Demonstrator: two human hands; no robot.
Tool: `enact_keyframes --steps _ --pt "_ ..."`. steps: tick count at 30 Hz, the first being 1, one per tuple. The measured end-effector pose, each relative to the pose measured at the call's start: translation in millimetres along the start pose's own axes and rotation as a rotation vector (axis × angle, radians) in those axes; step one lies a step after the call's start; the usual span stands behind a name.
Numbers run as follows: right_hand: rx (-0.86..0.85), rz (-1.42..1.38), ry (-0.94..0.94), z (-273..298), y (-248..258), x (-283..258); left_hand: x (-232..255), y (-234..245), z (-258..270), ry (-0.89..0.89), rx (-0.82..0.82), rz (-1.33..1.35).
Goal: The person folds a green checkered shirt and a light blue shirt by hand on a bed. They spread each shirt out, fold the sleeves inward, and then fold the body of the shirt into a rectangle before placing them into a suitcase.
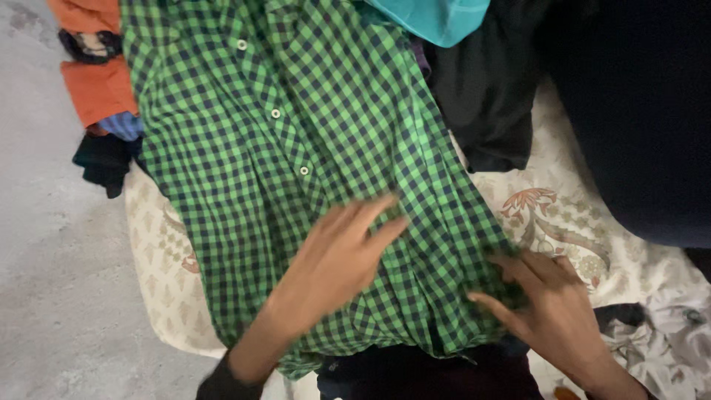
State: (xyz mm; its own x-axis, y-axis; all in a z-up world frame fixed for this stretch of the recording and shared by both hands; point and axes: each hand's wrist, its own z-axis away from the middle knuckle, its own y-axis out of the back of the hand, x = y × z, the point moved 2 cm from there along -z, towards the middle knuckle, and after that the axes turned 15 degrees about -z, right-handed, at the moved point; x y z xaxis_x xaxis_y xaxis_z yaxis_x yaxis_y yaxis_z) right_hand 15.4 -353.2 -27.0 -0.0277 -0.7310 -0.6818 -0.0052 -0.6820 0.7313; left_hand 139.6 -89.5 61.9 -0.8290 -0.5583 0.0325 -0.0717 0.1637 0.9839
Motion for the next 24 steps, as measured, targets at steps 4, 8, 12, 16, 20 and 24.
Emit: enact_keyframes --steps 4,8,12,16,20,24 --pt "0.103 -0.095 0.289 -12.1 5.2 -22.0 -32.5 -10.8 -77.8 -0.107 0.360 -0.347" --pt "0.097 -0.497 -0.034 8.7 17.3 -6.6 -75.9 -15.4 -156.8 -0.201 0.420 -0.679" --pt "0.112 -0.707 -0.285 29.0 -7.0 38.6 -109.8 -14.1 -204.9 -0.288 0.234 -0.907" --pt "0.115 -0.456 -0.340 34.3 -21.4 62.7 -125.0 -20.1 -231.3 -0.296 0.204 -0.934" --pt "0.069 -0.181 -0.298 31.3 -20.7 74.1 -121.2 -37.5 -219.3 -0.338 0.396 -0.994" --pt "0.050 -0.124 -0.350 34.8 1.1 82.9 -124.2 -35.2 -191.7 -0.279 0.608 -0.832"
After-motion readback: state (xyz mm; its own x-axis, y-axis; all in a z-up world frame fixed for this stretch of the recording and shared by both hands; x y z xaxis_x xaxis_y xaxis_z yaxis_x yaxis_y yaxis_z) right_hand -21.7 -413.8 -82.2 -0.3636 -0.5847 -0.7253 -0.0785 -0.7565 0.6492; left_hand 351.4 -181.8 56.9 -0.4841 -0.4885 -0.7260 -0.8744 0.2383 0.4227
